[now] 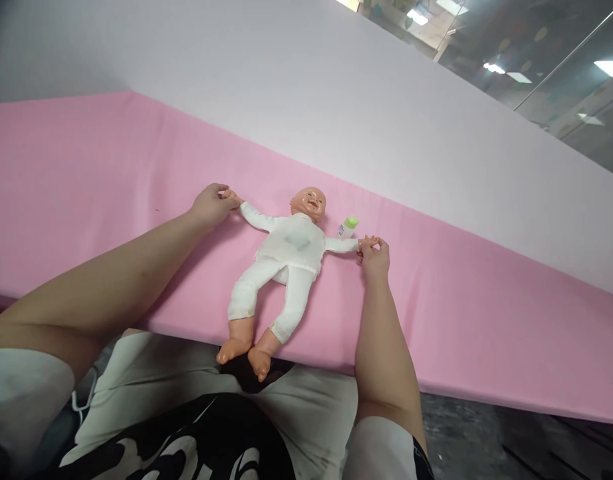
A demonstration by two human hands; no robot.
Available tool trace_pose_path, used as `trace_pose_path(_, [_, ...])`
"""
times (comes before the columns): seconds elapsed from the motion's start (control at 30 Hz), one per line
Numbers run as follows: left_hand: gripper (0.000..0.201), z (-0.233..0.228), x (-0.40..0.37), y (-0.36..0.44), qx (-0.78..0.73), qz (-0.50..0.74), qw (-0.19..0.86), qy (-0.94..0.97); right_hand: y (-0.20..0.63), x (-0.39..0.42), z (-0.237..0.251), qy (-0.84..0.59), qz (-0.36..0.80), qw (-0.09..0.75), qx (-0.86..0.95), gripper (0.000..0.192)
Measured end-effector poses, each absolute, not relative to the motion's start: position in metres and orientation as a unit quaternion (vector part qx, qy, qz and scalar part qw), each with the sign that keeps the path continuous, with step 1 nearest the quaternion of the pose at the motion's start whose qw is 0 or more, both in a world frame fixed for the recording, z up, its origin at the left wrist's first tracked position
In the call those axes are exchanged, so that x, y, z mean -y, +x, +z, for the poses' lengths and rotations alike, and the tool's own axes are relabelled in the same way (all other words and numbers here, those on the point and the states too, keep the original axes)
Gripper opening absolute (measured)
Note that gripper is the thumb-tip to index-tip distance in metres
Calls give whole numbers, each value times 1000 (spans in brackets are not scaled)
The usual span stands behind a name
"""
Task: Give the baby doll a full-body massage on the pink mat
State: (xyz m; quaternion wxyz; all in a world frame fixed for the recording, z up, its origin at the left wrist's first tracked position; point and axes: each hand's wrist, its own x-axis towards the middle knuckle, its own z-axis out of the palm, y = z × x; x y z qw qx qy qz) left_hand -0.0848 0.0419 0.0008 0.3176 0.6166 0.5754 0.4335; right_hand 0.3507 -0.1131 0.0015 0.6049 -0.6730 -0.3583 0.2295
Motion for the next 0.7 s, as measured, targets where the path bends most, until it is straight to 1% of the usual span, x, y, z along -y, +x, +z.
trace_pose_path(0.1, [68,-5,-51,-93,-613,406,350,581,359,110,-8,-708,266,560,338,59])
trace_pose_path(0.17, [59,-5,-49,-90,-611,378,327,613,360,108,-11,-721,266,539,345,58])
trace_pose_path(0.2, [52,-5,-45,-87,-616,367,291,633,361,108,-12,-724,262,535,346,58])
trace_pose_path(0.27, [38,-4,-34,-74,-619,359,180,675,361,107,-13,-726,254,541,340,61])
trace_pose_path(0.3, [36,-4,-25,-66,-601,370,121,698,361,107,-13,-726,251,545,336,63])
trace_pose_path(0.37, [40,-4,-6,-50,-526,383,41,759,361,107,-13,-724,245,555,329,68])
trace_pose_path(0.4, [42,-5,4,-43,-484,384,25,786,361,108,-13,-722,240,560,327,70])
trace_pose_path(0.53, [41,-7,44,-27,-284,339,35,896,364,109,-14,-720,213,578,319,80])
trace_pose_path(0.63, [44,-4,67,-27,-152,307,40,939,365,112,-12,-713,189,595,320,76])
trace_pose_path(0.7, [55,0,78,-27,-70,279,42,957,361,114,-8,-696,167,615,331,72])
